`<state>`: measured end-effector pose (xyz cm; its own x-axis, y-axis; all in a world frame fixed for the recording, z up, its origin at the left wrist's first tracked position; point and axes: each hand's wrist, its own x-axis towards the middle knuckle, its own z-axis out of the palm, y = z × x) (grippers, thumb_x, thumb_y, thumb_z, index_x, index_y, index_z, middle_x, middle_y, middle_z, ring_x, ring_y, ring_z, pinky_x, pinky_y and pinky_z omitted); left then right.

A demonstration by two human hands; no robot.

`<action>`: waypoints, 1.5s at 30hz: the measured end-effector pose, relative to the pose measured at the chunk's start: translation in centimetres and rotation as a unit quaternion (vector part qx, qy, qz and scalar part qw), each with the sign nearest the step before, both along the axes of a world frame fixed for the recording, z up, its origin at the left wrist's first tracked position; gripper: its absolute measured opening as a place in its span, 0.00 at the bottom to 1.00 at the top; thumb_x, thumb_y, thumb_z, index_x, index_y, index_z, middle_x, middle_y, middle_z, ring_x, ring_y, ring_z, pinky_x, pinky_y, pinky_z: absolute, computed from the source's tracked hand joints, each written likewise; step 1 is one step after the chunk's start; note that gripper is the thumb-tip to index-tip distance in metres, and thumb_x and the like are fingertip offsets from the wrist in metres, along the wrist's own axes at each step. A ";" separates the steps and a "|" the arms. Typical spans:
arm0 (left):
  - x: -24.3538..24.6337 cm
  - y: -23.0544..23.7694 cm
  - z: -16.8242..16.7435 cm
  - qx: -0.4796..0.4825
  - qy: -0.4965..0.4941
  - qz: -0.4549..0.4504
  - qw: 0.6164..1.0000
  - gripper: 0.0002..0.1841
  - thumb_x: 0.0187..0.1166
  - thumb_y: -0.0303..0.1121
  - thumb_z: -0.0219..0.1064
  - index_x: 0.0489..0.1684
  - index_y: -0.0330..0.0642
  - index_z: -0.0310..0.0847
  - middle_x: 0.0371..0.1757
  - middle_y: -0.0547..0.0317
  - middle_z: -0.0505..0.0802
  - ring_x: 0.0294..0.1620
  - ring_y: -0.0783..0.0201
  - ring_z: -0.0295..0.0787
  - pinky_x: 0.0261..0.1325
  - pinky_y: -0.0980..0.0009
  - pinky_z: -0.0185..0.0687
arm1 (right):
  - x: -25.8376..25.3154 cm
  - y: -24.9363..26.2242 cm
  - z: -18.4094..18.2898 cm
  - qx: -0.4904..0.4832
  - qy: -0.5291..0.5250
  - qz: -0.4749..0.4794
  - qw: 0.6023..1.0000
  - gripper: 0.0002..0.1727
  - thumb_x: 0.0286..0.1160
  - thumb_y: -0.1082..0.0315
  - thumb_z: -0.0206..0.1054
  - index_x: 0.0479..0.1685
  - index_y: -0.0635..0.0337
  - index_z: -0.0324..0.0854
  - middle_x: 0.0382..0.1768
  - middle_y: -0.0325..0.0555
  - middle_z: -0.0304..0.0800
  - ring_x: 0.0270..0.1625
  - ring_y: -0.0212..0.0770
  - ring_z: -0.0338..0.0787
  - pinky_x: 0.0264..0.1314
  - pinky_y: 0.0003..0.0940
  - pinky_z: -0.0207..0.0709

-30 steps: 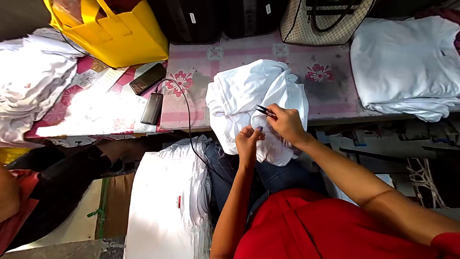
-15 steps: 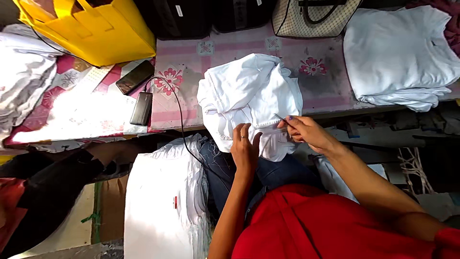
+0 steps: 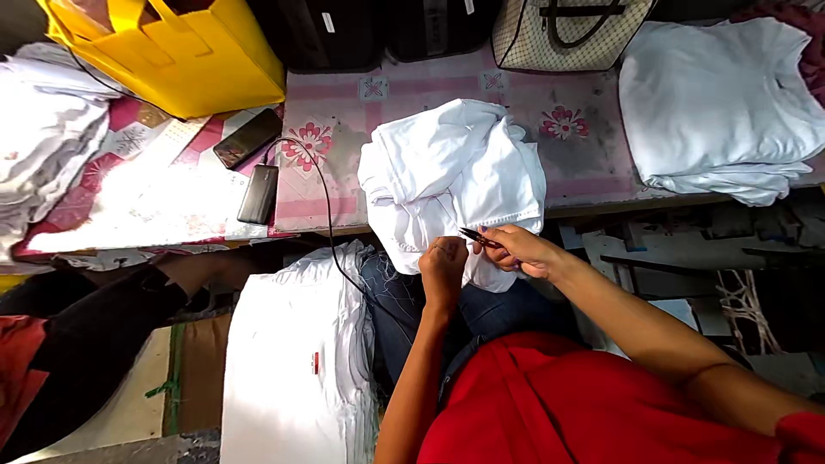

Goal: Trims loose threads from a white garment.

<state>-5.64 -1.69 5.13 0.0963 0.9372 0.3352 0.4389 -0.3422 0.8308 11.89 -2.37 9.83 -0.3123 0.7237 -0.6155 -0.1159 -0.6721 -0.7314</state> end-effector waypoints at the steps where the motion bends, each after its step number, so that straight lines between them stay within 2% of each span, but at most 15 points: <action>1: 0.0 0.0 -0.1 0.003 -0.001 0.000 1.000 0.03 0.67 0.22 0.71 0.29 0.32 0.92 0.26 0.52 0.93 0.24 0.73 0.88 0.32 0.80 0.83 | 0.0 0.1 -0.1 0.002 0.000 -0.004 1.000 0.22 0.97 0.54 0.43 0.41 0.53 0.78 0.12 0.22 0.57 0.11 0.19 0.54 0.14 0.14 0.49; 9: -0.9 -0.2 -0.3 -0.043 0.031 -0.007 0.999 0.05 0.68 0.23 0.70 0.29 0.32 0.92 0.25 0.54 0.92 0.23 0.72 0.86 0.30 0.77 0.82 | -0.2 -0.3 -0.3 0.004 -0.011 -0.026 1.000 0.20 0.97 0.57 0.45 0.41 0.55 0.78 0.12 0.23 0.58 0.11 0.19 0.54 0.14 0.15 0.49; 13: -3.8 0.0 5.2 -0.296 0.316 -0.057 0.900 0.18 0.86 0.38 0.62 0.44 0.28 0.90 0.51 0.35 0.93 0.61 0.37 0.89 0.68 0.37 0.73 | 0.5 -1.4 1.9 0.106 -0.099 -0.067 0.987 0.19 0.96 0.58 0.45 0.41 0.54 0.80 0.15 0.22 0.61 0.15 0.18 0.57 0.19 0.15 0.53; 17: -4.5 -1.4 5.8 -0.064 0.282 0.064 0.955 0.18 0.80 0.42 0.69 0.44 0.30 0.92 0.66 0.29 0.88 0.78 0.24 0.73 0.79 0.18 0.44 | 4.4 -1.5 1.2 0.303 -0.447 -0.166 0.825 0.14 0.85 0.61 0.66 0.55 0.64 0.84 0.28 0.44 0.83 0.26 0.34 0.77 0.33 0.36 0.75; 19: -1.8 -2.1 5.6 0.067 0.205 0.031 0.976 0.14 0.80 0.39 0.69 0.45 0.35 0.93 0.67 0.30 0.88 0.78 0.25 0.74 0.80 0.21 0.47 | 5.7 -0.7 0.3 0.267 -0.510 -0.165 0.801 0.20 0.76 0.61 0.76 0.55 0.70 0.83 0.31 0.54 0.83 0.30 0.47 0.79 0.38 0.50 0.76; 22: 3.4 -2.9 3.1 0.218 0.135 -0.073 0.964 0.07 0.80 0.38 0.70 0.42 0.49 0.93 0.70 0.40 0.89 0.80 0.34 0.74 0.80 0.21 0.43 | 5.2 0.2 0.6 0.246 -0.504 -0.163 0.812 0.12 0.80 0.65 0.71 0.47 0.69 0.85 0.29 0.54 0.83 0.30 0.47 0.80 0.38 0.51 0.75; 26: 7.0 -1.8 1.8 0.247 0.185 -0.114 0.944 0.10 0.80 0.44 0.69 0.47 0.54 0.95 0.83 0.39 0.77 0.88 0.28 0.58 0.80 0.17 0.36 | 4.0 0.6 2.9 0.267 -0.316 -0.229 0.881 0.07 0.84 0.63 0.65 0.42 0.58 0.78 0.21 0.36 0.71 0.19 0.28 0.67 0.22 0.24 0.65; 28: 7.3 0.4 1.9 0.234 0.149 -0.106 0.955 0.09 0.76 0.28 0.69 0.47 0.43 0.94 0.83 0.36 0.77 0.87 0.27 0.62 0.82 0.24 0.49 | 2.8 0.8 5.1 0.241 -0.120 -0.238 0.933 0.05 0.86 0.65 0.63 0.39 0.52 0.78 0.17 0.27 0.68 0.14 0.22 0.63 0.17 0.16 0.61; 30: 5.4 3.4 2.9 0.159 0.114 -0.087 0.977 0.15 0.82 0.20 0.60 0.63 0.31 0.86 0.83 0.43 0.79 0.73 0.44 0.85 0.71 0.47 0.82 | 2.2 0.7 6.2 0.272 -0.060 -0.216 0.936 0.06 0.88 0.62 0.59 0.42 0.50 0.77 0.14 0.26 0.64 0.13 0.21 0.60 0.16 0.16 0.57; 32: 1.6 6.6 3.9 0.094 0.121 -0.027 0.988 0.23 0.85 0.20 0.56 0.80 0.34 0.74 0.82 0.42 0.79 0.60 0.41 0.93 0.55 0.45 0.90 | 2.7 0.3 5.9 0.331 -0.114 -0.197 0.916 0.11 0.91 0.61 0.54 0.51 0.53 0.80 0.15 0.28 0.64 0.13 0.23 0.62 0.17 0.18 0.60; 35: -3.4 11.2 3.0 0.003 0.122 0.005 0.993 0.27 0.82 0.17 0.54 0.83 0.35 0.71 0.84 0.38 0.77 0.77 0.37 0.80 0.76 0.40 0.75 | 4.5 -0.9 2.7 0.398 -0.358 -0.112 0.837 0.14 0.89 0.67 0.54 0.55 0.64 0.84 0.27 0.41 0.82 0.26 0.34 0.82 0.33 0.33 0.81; 37: -4.9 12.4 1.7 -0.014 0.104 -0.002 0.995 0.24 0.81 0.17 0.56 0.78 0.31 0.76 0.82 0.35 0.78 0.81 0.39 0.77 0.81 0.43 0.71 | 5.6 -2.2 -0.2 0.397 -0.484 -0.030 0.779 0.14 0.78 0.65 0.70 0.55 0.65 0.87 0.42 0.55 0.91 0.40 0.50 0.89 0.46 0.53 0.82; 39: -4.9 11.6 2.2 -0.004 0.093 0.025 0.995 0.25 0.81 0.18 0.58 0.79 0.31 0.75 0.85 0.35 0.73 0.83 0.42 0.75 0.81 0.47 0.72 | 6.2 -3.3 -2.3 0.400 -0.573 0.001 0.715 0.22 0.68 0.60 0.80 0.58 0.62 0.88 0.49 0.61 0.92 0.43 0.63 0.93 0.42 0.66 0.81; 42: -2.6 8.7 2.5 0.143 0.083 0.095 0.982 0.17 0.83 0.24 0.58 0.66 0.27 0.83 0.81 0.31 0.76 0.84 0.39 0.70 0.86 0.48 0.65 | 6.8 -3.5 -3.4 0.453 -0.574 -0.059 0.679 0.10 0.69 0.69 0.74 0.47 0.62 0.93 0.45 0.60 0.92 0.39 0.60 0.93 0.37 0.61 0.83; 45: 1.5 5.2 2.5 0.181 0.015 -0.045 0.982 0.13 0.75 0.26 0.71 0.54 0.28 0.89 0.67 0.33 0.88 0.73 0.41 0.82 0.77 0.50 0.76 | 6.2 -2.7 -0.4 0.479 -0.458 -0.100 0.742 0.08 0.73 0.68 0.72 0.41 0.63 0.93 0.48 0.52 0.91 0.43 0.39 0.90 0.48 0.36 0.86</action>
<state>-4.13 3.47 7.65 0.1877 0.7450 0.6402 0.4155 -0.6508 0.6355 18.10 -5.02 9.42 0.0933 0.9417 0.3233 0.6975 0.1699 -0.6962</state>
